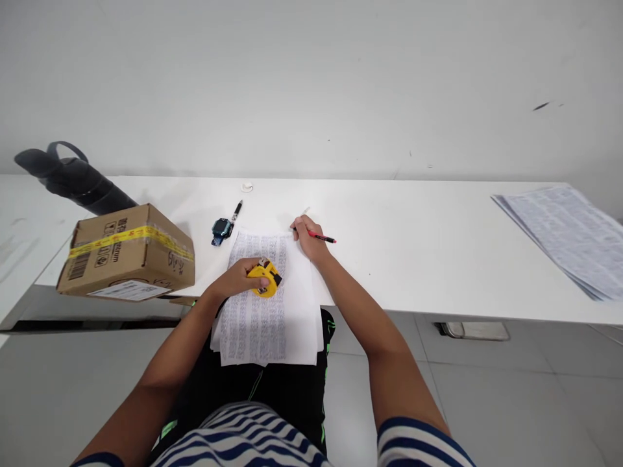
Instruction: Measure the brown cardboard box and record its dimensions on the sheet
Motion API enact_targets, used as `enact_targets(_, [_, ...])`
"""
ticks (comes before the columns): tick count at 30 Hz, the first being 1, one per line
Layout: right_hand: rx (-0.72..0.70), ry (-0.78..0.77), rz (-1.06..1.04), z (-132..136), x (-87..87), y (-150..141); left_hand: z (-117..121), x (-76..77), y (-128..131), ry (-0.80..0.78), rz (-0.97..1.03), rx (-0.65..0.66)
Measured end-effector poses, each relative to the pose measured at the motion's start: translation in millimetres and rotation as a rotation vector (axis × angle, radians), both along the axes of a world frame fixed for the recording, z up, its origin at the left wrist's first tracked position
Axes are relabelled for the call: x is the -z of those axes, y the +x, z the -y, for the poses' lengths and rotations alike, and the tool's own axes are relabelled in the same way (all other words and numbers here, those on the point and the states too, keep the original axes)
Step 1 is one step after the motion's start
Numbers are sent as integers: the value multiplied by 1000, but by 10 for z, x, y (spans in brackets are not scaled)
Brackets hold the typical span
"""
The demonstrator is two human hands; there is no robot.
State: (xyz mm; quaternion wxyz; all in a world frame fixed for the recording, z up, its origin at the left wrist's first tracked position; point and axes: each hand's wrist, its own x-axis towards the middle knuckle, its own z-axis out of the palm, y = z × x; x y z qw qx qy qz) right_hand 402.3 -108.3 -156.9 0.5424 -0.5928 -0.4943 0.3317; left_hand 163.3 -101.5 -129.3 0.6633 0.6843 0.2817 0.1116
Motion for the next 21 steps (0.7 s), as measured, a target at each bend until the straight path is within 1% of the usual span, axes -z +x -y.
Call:
enact_targets(3, [67, -24, 50, -1, -27, 7, 2, 18, 12, 6, -6, 6])
enact_targets(7, [101, -53, 154, 5, -60, -21, -14, 18, 13, 3, 26, 10])
enact_targets(12, [69, -71, 200, 11, -27, -20, -6, -18, 18, 14, 21, 5])
enact_targets(17, [80, -61, 235, 24, -12, -33, 17, -70, 27, -5, 29, -8])
enact_targets(21, [79, -57, 229, 29, -20, -44, 12, -71, 31, 9, 28, -12])
